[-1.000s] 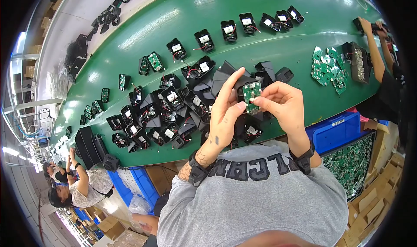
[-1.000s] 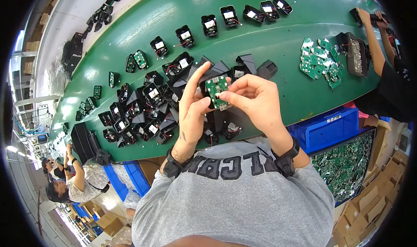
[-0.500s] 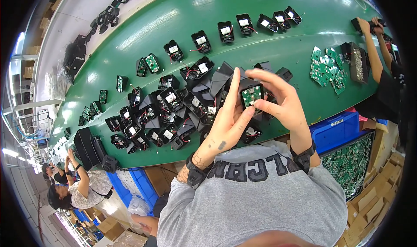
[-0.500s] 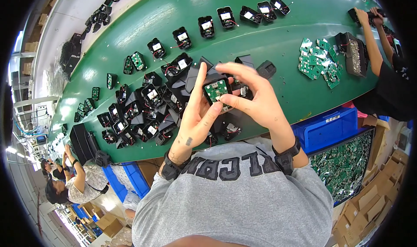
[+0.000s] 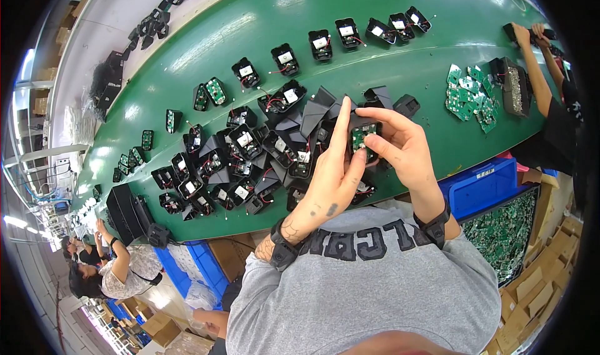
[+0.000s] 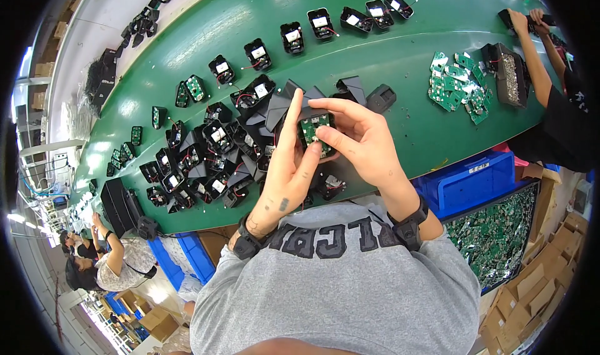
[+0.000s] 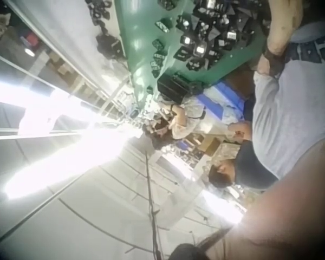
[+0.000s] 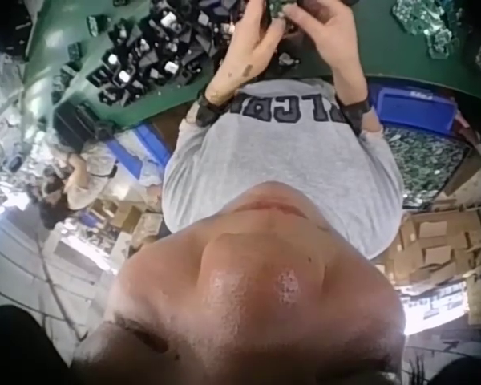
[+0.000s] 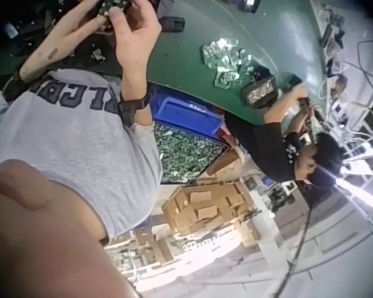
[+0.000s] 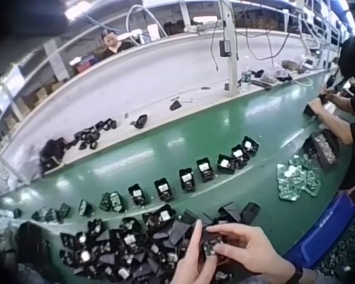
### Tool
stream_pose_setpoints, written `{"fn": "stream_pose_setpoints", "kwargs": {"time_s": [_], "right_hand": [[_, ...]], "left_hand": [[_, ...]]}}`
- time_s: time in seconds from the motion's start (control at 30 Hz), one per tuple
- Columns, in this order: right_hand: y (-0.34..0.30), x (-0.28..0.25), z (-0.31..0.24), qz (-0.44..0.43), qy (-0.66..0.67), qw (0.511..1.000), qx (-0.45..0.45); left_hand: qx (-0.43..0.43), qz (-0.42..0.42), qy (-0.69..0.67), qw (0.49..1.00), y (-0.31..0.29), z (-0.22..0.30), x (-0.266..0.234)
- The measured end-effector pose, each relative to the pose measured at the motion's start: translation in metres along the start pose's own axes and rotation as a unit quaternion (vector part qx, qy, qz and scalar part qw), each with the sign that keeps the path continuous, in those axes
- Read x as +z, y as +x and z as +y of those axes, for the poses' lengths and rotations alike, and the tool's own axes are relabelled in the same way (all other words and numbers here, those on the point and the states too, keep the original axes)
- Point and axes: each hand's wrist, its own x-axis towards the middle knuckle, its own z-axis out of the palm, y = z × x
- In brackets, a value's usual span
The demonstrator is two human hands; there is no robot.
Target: The person picks up a circuit board and a plastic housing, fits the board into the housing, and presses them together by hand. After repeating this process several times, the person places the assembled units onto the conveyor belt.
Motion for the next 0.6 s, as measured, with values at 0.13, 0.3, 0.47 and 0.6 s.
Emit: {"fn": "stream_pose_setpoints", "kwargs": {"time_s": [0.13,0.3,0.47,0.6], "right_hand": [[-0.005,0.003,0.003,0.025,-0.001,0.998,-0.049],[0.003,0.008,0.011,0.0,-0.003,0.998,-0.063],[0.016,-0.078,0.001,0.244,-0.355,0.888,-0.162],[0.02,-0.186,0.02,0.434,-0.497,0.741,-0.122]], "left_hand": [[0.093,0.039,0.066,0.993,0.002,-0.008,0.007],[0.089,0.087,-0.011,0.992,0.003,-0.019,0.003],[0.103,0.118,0.043,0.987,0.019,0.005,-0.065],[0.078,0.276,0.107,0.952,0.019,0.028,-0.198]]}}
